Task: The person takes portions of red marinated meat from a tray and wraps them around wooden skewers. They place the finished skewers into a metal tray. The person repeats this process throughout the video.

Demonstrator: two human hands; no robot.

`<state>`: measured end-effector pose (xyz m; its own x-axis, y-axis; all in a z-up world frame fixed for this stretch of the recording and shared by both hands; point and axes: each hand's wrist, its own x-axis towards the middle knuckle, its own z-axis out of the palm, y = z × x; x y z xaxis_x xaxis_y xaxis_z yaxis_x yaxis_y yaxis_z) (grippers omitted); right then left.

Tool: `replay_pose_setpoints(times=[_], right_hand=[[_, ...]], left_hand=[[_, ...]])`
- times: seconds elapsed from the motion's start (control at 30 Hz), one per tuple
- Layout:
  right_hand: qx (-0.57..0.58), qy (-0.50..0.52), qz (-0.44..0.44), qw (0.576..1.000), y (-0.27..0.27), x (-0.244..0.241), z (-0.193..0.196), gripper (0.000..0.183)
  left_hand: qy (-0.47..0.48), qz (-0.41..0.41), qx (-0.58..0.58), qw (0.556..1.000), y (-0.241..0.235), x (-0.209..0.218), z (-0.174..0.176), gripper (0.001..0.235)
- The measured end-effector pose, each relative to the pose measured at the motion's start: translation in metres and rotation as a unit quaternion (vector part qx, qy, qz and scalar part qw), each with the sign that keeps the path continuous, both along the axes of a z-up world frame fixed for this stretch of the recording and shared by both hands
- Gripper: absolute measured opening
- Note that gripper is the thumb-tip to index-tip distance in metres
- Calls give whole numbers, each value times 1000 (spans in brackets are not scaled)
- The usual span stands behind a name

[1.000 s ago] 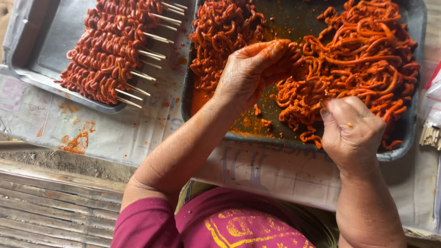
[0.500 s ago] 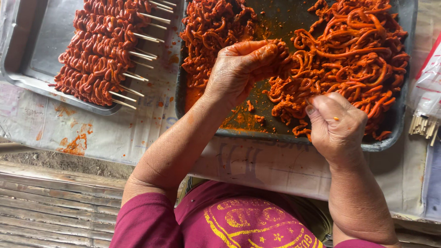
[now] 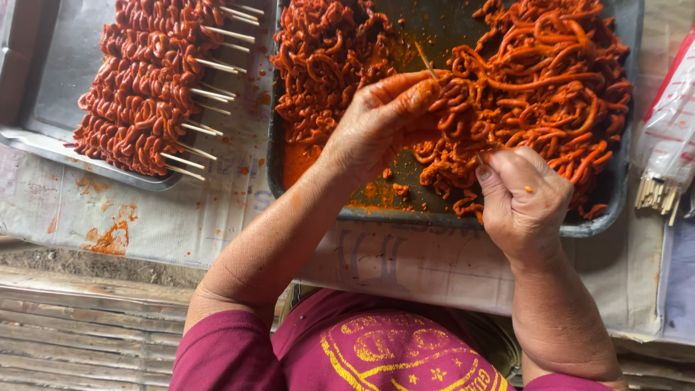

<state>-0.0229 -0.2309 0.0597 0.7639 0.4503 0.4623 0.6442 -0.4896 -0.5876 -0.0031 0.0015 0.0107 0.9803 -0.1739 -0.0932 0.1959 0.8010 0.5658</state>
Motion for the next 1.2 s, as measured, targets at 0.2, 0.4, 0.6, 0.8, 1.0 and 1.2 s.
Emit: replay_pose_setpoints(times=[0.2,0.4,0.6,0.8,1.0,1.2], right_hand=[[-31,-43,-21,998,4,-3,1,9],[-42,-27,-7,999,11,-4,9,13],[-60,-31,-18,998,9,-5,10,18],[-46,-35,-9,998,5,0,3,17],[-46,-39,-18,998,5,-1,4,20],[-31,-5,-17,999,6,-1,5,15]], left_hand=[[11,-18,77,997,-26,-10,-10,43],[-15,32,0,999,-29,-9,-10,39],[-30,61,-25,997,-37,-10,-12,40],[-47,64,-1,997,-38,-9,-19,36],[-59,52,5,997,-46,-12,-21,31],[-55,-25,13,998,-35,-16,-6,47]])
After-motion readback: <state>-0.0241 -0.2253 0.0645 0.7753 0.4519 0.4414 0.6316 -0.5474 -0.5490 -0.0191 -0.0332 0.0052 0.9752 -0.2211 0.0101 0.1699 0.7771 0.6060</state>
